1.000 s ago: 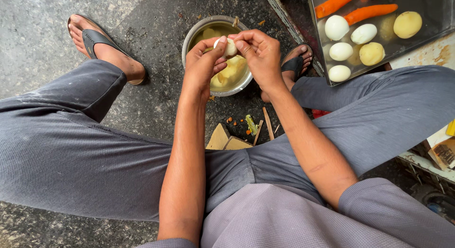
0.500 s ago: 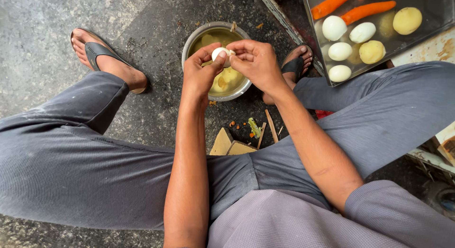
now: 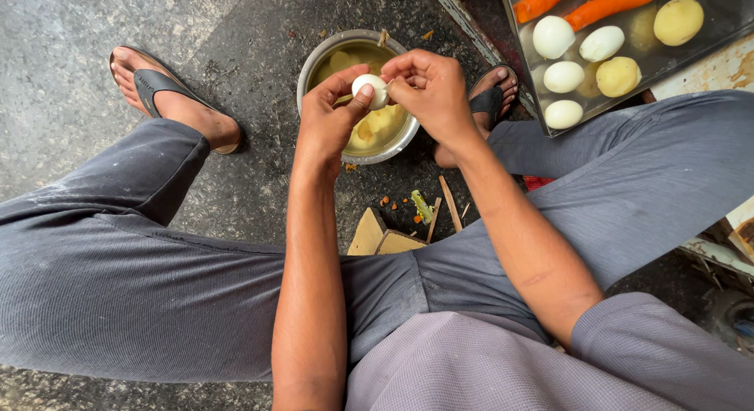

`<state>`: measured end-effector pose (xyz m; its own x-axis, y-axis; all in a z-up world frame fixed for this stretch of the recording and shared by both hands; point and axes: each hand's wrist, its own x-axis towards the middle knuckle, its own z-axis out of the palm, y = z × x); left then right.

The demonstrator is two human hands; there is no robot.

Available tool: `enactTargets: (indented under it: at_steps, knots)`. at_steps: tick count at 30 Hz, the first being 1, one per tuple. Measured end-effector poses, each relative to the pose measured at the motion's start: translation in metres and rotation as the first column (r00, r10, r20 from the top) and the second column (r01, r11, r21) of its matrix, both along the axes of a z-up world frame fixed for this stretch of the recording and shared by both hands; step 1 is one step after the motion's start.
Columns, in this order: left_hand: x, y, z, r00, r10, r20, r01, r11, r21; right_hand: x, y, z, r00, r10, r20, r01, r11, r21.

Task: The person sits on the floor and uses their hands to peel a boiled potato and a boiled egg, placing the peeled items onto a metal tray alongside carrots.

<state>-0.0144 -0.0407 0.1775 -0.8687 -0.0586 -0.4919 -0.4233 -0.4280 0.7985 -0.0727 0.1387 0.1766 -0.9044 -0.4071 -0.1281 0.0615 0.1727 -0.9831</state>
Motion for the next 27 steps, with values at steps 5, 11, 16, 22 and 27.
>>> enactTargets:
  at_steps: [5, 11, 16, 22, 27]
  knots:
    - [0.0, 0.0, 0.003, 1.0, -0.014, -0.004, 0.014, 1.0, -0.021, -0.004, 0.003, 0.013, 0.972, 0.137, 0.191, -0.126, 0.99, -0.068]
    - [0.0, -0.002, 0.008, 0.999, 0.027, 0.038, -0.026, 0.999, -0.037, -0.004, 0.001, 0.031, 0.939, 0.262, 0.225, -0.227, 0.959, -0.168]
    - [0.0, -0.001, 0.006, 0.999, 0.025, 0.031, -0.024, 0.999, -0.031, -0.002, -0.004, 0.03, 0.951, 0.22, 0.218, -0.199, 0.973, -0.118]
    - [0.0, 0.001, 0.0, 1.0, 0.021, 0.02, -0.021, 1.0, -0.005, -0.002, -0.002, 0.023, 0.964, 0.126, 0.236, -0.106, 0.99, -0.094]
    - [0.0, 0.0, 0.001, 0.999, 0.026, 0.028, -0.027, 0.999, 0.032, -0.002, 0.0, 0.018, 0.967, 0.056, 0.248, -0.025, 0.992, -0.125]
